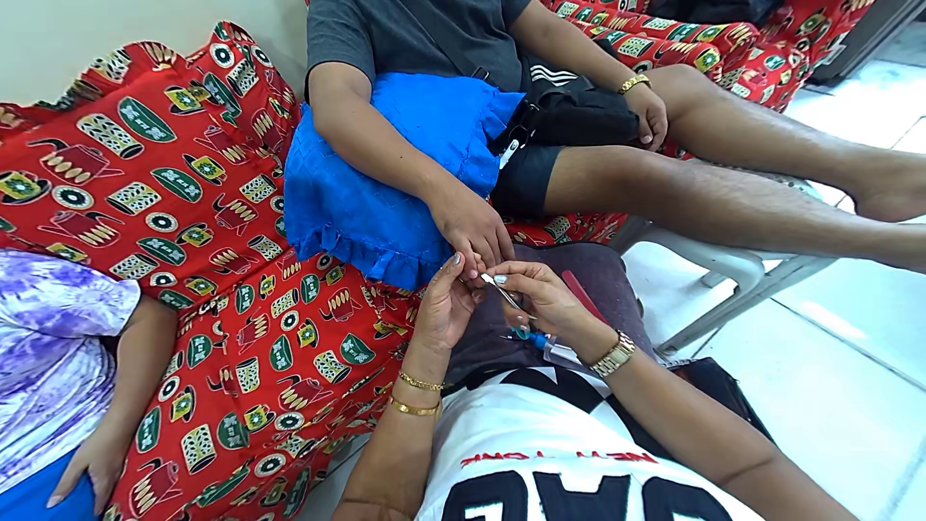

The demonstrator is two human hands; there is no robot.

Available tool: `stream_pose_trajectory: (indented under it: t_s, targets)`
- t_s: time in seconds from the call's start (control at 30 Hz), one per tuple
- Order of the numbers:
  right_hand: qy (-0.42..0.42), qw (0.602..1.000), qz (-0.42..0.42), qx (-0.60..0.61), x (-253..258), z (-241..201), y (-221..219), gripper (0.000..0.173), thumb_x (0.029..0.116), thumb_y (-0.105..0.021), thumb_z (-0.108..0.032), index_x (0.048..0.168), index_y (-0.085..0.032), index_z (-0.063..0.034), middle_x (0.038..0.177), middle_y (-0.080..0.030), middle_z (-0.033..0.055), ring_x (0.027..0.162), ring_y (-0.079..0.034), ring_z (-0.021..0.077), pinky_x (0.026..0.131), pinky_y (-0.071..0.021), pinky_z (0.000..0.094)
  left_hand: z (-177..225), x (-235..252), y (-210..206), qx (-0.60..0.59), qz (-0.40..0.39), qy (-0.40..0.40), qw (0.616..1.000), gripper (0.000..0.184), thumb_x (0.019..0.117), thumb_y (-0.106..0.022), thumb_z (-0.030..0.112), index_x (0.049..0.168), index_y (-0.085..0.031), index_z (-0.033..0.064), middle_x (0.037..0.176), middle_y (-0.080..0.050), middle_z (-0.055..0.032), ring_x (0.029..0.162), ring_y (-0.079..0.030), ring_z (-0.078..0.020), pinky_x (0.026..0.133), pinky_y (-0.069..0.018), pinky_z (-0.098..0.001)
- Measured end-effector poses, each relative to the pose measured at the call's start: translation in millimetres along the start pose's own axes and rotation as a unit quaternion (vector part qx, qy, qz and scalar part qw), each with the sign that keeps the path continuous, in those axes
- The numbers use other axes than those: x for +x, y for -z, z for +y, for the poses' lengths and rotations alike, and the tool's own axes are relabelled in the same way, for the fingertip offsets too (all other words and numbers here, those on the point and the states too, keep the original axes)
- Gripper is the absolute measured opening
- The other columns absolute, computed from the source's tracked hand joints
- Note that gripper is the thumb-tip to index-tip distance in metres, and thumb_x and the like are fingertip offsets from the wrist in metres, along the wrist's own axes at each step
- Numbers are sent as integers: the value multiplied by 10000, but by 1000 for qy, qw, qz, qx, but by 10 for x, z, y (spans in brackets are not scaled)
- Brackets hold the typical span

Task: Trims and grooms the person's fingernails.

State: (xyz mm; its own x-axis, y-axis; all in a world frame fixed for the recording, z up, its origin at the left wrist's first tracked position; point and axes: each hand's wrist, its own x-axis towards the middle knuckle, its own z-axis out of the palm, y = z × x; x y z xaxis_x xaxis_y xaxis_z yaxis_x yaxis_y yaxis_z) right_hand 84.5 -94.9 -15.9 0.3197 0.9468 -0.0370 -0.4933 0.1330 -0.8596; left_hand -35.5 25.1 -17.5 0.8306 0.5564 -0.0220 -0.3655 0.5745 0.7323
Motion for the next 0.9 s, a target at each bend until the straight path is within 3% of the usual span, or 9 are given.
stream_pose_trajectory:
  t_s: [0.17,0.3,0.4,0.5,0.57,0.7,0.9]
  targets:
    - [60,992,-105,-39,36,-235,150,285,1008,-441,-104,1019,-722,-58,659,-645,-36,464,-545,7,469,-496,172,30,-21,-11,22,14,12,1000,357,1090,-404,236,906,-684,114,820,-662,-7,702,-640,-78,633,-545,-210]
    - [191,970,-152,10,168,-485,-35,215,1020,-539,-183,1029,-745,-120,647,-638,-40,465,-553,8,446,-498,173,39,-29,-29,17,15,16,1000,346,1085,-420,233,890,-682,119,826,-646,2,697,-625,-75,629,-539,-205]
    - [254,953,-166,21,287,-388,-222,152,1015,-583,-237,1010,-719,-170,656,-644,-43,467,-551,5,436,-481,169,41,-35,-41,10,25,15,1000,318,1080,-433,223,938,-693,109,839,-684,-26,713,-661,-91,651,-567,-224]
    - [131,969,-204,-35,284,-147,-135,130,981,-598,-197,930,-709,-151,639,-632,-48,470,-538,9,455,-464,179,64,-49,-32,32,26,13,999,316,1079,-419,231,956,-694,135,826,-698,-9,713,-684,-83,661,-593,-239]
    - [66,979,-172,-82,173,-170,-25,165,992,-541,-133,932,-694,-114,663,-643,-44,486,-546,2,475,-473,166,91,-45,-50,36,35,20,999,340,1086,-408,234,915,-684,131,798,-672,-1,695,-652,-73,667,-568,-224]
    - [13,980,-60,-189,29,-379,124,227,1034,-489,-49,995,-711,-24,713,-655,-15,469,-512,2,452,-459,147,60,-18,9,14,-1,16,1000,330,1084,-430,235,898,-682,130,857,-667,-13,753,-654,-93,673,-560,-227]
    - [-23,979,-50,-196,28,-455,54,233,1035,-486,-22,1021,-715,17,664,-623,-4,447,-515,18,441,-475,161,50,-4,10,9,-5,9,1000,316,1073,-454,219,886,-693,130,848,-668,-13,751,-659,-96,677,-567,-235]
